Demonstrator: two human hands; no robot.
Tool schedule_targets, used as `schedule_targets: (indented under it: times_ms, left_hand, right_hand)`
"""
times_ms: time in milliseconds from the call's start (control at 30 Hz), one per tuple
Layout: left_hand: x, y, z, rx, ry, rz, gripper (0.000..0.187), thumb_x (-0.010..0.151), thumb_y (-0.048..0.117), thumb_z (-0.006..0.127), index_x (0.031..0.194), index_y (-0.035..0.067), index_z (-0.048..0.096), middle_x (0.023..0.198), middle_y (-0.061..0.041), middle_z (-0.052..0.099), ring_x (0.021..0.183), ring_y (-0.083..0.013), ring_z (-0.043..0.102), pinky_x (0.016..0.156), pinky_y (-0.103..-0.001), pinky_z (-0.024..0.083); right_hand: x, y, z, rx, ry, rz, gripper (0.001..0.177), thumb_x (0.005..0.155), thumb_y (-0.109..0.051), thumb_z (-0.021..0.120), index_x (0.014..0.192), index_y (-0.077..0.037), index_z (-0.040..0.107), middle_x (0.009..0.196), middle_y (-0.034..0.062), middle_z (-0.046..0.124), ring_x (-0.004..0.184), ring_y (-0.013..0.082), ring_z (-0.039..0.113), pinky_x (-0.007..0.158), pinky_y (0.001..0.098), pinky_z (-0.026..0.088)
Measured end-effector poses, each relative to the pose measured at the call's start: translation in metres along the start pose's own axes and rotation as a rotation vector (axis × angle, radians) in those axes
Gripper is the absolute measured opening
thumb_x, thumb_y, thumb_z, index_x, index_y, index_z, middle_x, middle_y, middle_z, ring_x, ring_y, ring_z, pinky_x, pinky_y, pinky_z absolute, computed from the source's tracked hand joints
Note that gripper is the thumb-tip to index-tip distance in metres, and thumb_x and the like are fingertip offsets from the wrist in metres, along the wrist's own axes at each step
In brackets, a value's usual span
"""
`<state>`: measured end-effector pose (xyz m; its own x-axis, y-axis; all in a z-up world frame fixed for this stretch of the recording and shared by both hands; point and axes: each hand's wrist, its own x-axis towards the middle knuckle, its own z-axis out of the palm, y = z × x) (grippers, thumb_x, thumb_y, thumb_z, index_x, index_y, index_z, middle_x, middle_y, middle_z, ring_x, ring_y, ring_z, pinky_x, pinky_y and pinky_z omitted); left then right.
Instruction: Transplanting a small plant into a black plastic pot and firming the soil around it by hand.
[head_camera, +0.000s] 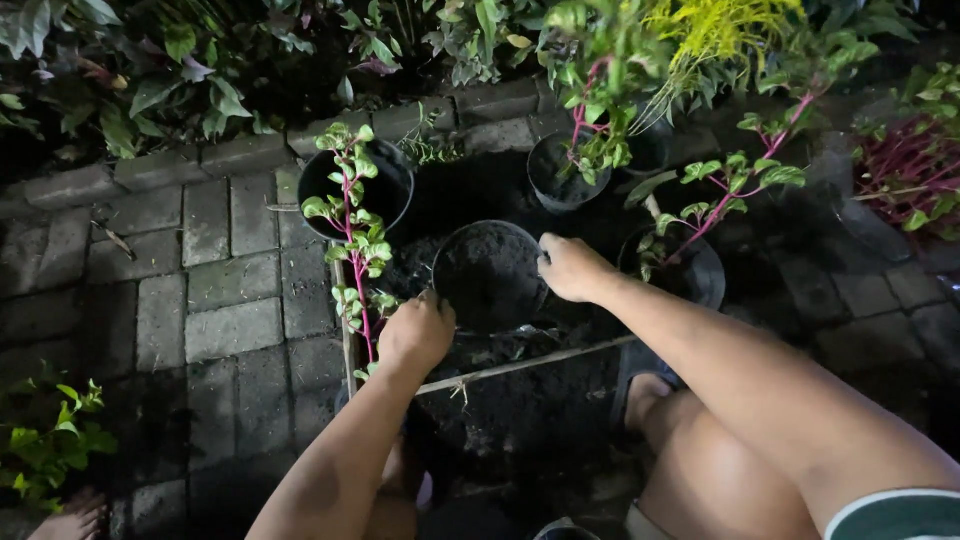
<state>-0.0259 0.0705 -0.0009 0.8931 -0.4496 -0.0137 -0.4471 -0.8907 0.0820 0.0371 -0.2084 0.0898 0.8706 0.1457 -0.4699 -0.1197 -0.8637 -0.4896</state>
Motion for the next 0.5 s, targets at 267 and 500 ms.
schedule_targets:
  times_ms: [267,500]
  left_hand:
    - [0.007,0.018,-0.048,-0.354,-0.229,-0.458,0.042,0.094,0.043,0.048,0.101,0.008,0.071,0.092,-0.018,0.075,0.091,-0.0397,0.076,0.073,-0.052,0.063]
    - [0.004,0.004,-0.041,-0.31,-0.313,-0.507,0.044,0.092,0.043,0.051,0.099,0.008,0.076,0.091,-0.017,0.077,0.092,-0.0359,0.077,0.076,-0.05,0.063]
  right_hand:
    - [0.01,0.011,0.007,0.035,0.004,-0.039,0.038,0.1,-0.024,0.048,0.124,0.002,0.063,0.086,0.0194,0.075,0.08,0.0304,0.076,0.075,0.0445,0.06]
    - [-0.015,-0.02,-0.006,0.022,-0.044,-0.125,0.043,0.103,-0.023,0.046,0.136,0.002,0.059,0.127,0.0285,0.067,0.121,0.0437,0.064,0.102,0.055,0.052]
